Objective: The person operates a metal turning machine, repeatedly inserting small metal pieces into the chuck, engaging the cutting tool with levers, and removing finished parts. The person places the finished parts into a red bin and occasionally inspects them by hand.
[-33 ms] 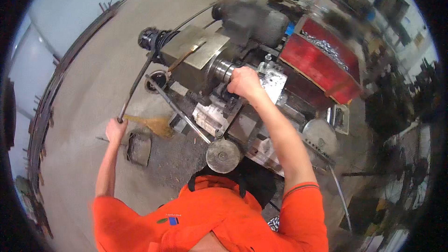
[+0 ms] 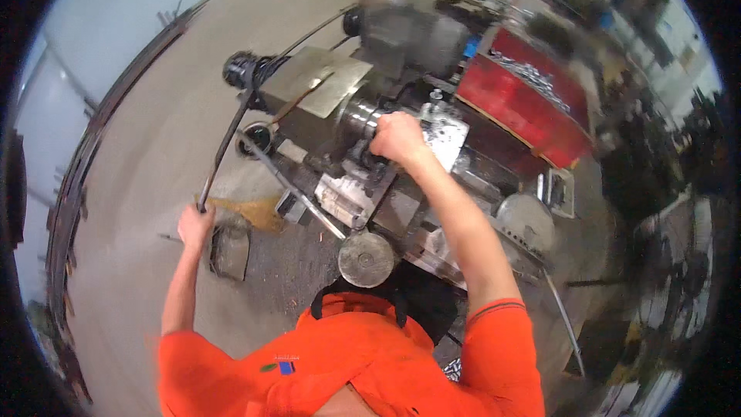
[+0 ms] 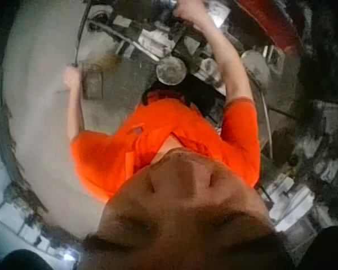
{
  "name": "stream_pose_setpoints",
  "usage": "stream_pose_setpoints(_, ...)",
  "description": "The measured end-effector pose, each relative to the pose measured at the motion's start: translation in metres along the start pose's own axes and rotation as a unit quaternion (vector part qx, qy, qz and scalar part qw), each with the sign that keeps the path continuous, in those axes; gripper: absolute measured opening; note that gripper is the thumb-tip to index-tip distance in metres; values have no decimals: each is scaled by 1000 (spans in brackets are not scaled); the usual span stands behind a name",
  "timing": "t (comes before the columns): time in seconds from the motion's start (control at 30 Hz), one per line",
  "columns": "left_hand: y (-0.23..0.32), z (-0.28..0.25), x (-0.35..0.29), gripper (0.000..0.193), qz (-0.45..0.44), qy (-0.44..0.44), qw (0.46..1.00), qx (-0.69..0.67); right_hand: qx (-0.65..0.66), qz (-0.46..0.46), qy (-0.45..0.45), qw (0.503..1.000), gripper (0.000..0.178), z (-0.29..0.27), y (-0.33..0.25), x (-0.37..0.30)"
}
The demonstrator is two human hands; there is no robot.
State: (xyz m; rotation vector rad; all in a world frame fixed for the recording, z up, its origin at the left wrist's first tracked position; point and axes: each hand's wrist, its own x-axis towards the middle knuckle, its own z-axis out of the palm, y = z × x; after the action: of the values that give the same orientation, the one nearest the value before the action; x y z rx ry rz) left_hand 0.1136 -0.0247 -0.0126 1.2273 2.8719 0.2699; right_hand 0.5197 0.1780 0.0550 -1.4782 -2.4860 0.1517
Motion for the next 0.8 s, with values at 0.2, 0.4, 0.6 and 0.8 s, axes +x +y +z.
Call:
stream_pose_setpoints(0.2,-4,0,-20,36,56,49,997,-5,-56,46,64,995,27,-29,4,-20)
stream_pose_setpoints(0.4,16,-3,-14,37,43,45,998,7,-42,150,253,955,42,-125,91,-49)
stream_pose_setpoints(0.6,10,5,0,43,149,59,986,42,42,80,297,951,50,-128,127,-96)
stream_pose_setpoints(0.8,99,-33,-34,39,418,-16,909,-2,116,213,255,936,39,-98,167,-211)
